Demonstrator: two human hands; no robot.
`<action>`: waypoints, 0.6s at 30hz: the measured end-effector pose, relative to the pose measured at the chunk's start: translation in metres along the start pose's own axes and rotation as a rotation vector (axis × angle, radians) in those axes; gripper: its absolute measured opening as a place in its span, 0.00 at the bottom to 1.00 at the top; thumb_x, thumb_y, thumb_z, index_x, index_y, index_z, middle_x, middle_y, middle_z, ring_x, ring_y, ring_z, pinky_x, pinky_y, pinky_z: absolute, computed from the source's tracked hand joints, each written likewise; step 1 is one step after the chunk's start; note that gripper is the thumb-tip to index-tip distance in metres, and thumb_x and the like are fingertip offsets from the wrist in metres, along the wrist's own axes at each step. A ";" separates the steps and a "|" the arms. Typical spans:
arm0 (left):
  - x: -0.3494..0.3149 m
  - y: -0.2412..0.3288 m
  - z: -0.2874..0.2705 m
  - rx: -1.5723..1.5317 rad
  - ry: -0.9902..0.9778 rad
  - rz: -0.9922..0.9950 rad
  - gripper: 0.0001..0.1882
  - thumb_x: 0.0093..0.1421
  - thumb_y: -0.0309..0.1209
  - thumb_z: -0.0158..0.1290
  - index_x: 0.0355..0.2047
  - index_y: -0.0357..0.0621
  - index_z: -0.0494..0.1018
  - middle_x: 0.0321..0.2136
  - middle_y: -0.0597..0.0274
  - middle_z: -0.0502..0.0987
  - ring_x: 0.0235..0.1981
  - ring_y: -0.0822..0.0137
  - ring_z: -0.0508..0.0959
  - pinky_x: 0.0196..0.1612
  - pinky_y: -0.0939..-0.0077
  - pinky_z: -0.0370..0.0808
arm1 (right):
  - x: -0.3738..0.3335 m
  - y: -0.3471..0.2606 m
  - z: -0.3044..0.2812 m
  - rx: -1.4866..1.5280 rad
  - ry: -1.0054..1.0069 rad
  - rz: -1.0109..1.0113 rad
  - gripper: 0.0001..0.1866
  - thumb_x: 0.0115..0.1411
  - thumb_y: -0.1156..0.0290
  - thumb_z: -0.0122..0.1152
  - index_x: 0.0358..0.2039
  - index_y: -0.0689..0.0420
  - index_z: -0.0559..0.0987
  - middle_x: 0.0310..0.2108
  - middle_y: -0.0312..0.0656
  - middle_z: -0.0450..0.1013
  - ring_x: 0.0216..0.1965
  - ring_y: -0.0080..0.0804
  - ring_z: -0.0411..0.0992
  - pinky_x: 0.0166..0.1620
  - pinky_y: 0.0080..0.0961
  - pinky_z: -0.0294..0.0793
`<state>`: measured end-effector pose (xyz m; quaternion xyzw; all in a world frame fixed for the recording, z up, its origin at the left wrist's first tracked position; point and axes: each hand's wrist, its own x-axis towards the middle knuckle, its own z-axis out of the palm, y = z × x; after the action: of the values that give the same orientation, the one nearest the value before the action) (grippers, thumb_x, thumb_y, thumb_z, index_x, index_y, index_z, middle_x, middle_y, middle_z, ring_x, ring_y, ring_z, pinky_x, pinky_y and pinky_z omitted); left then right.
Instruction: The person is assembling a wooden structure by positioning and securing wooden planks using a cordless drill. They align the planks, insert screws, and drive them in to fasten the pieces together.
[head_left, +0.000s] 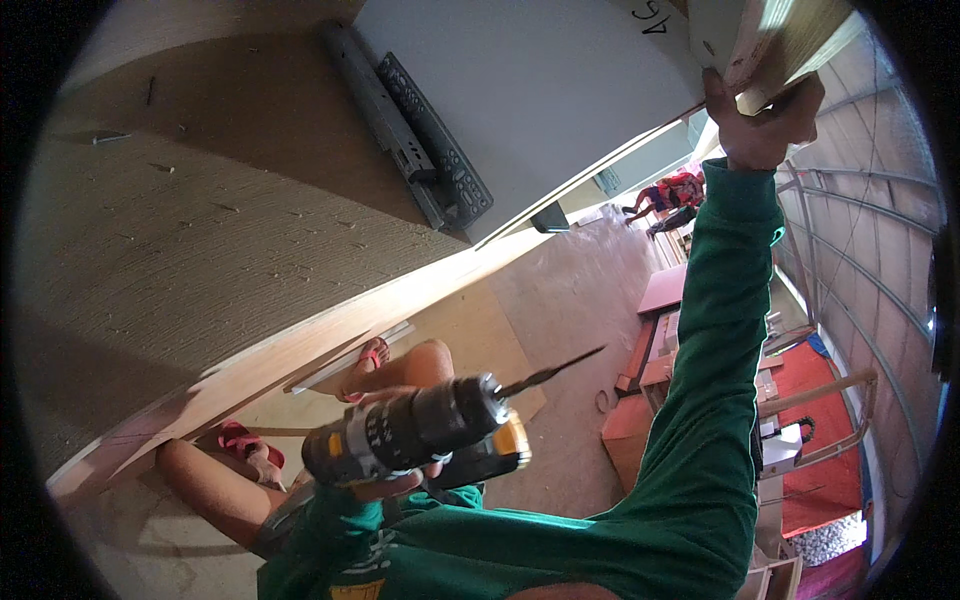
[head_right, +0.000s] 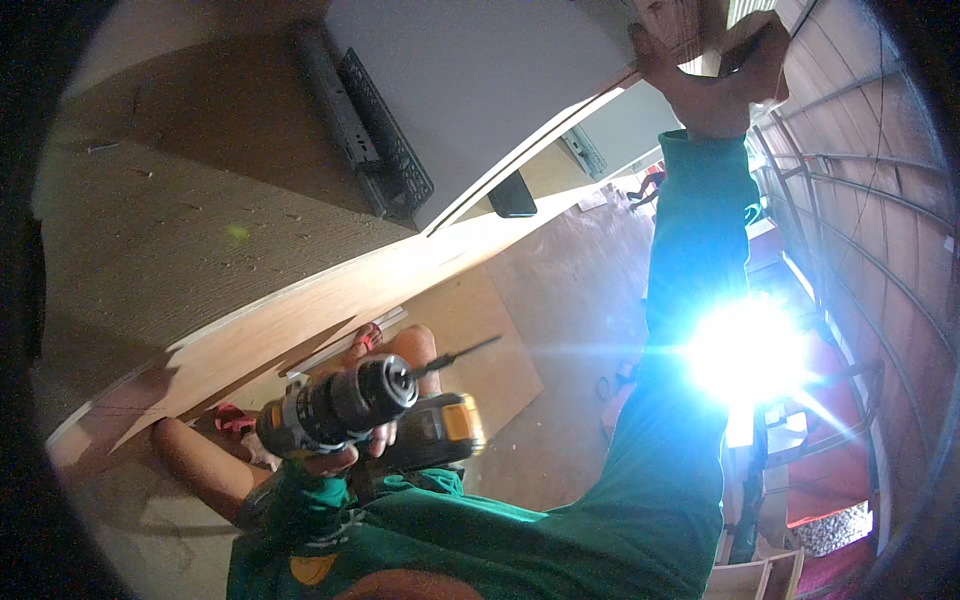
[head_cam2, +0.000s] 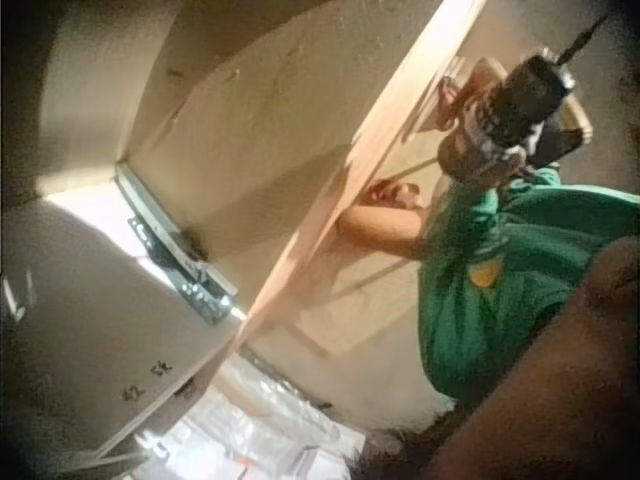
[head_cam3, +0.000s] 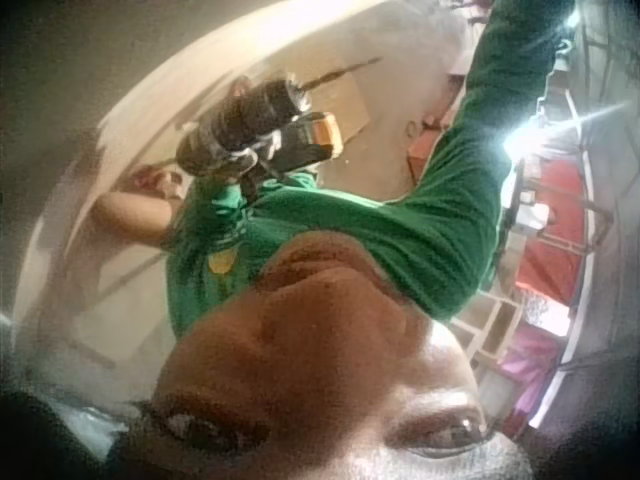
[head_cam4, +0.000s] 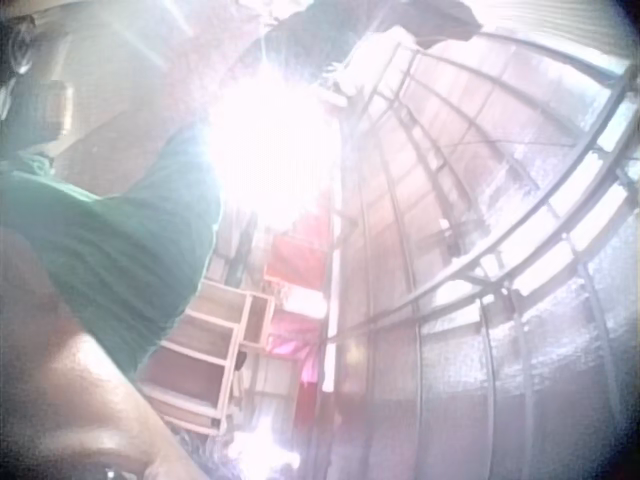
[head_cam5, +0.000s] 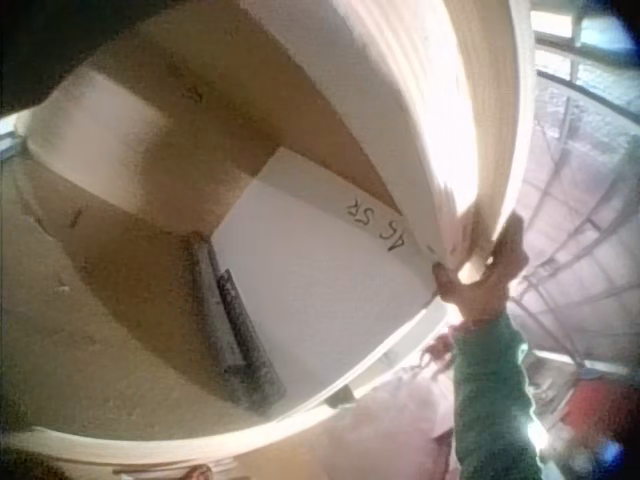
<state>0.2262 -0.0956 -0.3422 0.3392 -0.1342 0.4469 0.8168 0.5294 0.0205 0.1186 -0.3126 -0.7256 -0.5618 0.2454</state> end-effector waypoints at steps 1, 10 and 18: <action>0.030 0.023 0.024 -0.011 -0.005 0.020 0.33 0.58 0.50 0.62 0.53 0.36 0.70 0.31 0.52 0.77 0.31 0.65 0.76 0.34 0.68 0.74 | 0.000 -0.002 0.004 0.003 0.007 0.018 0.48 0.34 0.53 0.88 0.51 0.63 0.70 0.40 0.50 0.77 0.40 0.42 0.81 0.44 0.33 0.84; 0.165 0.006 0.064 -0.443 -0.176 0.159 0.28 0.60 0.48 0.60 0.47 0.36 0.67 0.35 0.59 0.71 0.28 0.70 0.73 0.38 0.69 0.70 | -0.001 -0.007 0.010 0.033 0.003 0.067 0.53 0.32 0.53 0.89 0.55 0.63 0.68 0.46 0.49 0.72 0.47 0.41 0.76 0.50 0.37 0.79; 0.199 -0.008 0.067 -0.509 -0.198 0.113 0.29 0.59 0.49 0.60 0.48 0.36 0.67 0.40 0.57 0.70 0.29 0.70 0.73 0.40 0.68 0.70 | 0.001 0.009 0.001 0.002 0.087 -0.088 0.56 0.33 0.40 0.87 0.52 0.68 0.70 0.43 0.53 0.74 0.42 0.45 0.78 0.46 0.37 0.81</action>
<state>0.3510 -0.0162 -0.1923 0.1571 -0.3399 0.4084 0.8324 0.5355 0.0231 0.1253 -0.2554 -0.7280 -0.5842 0.2520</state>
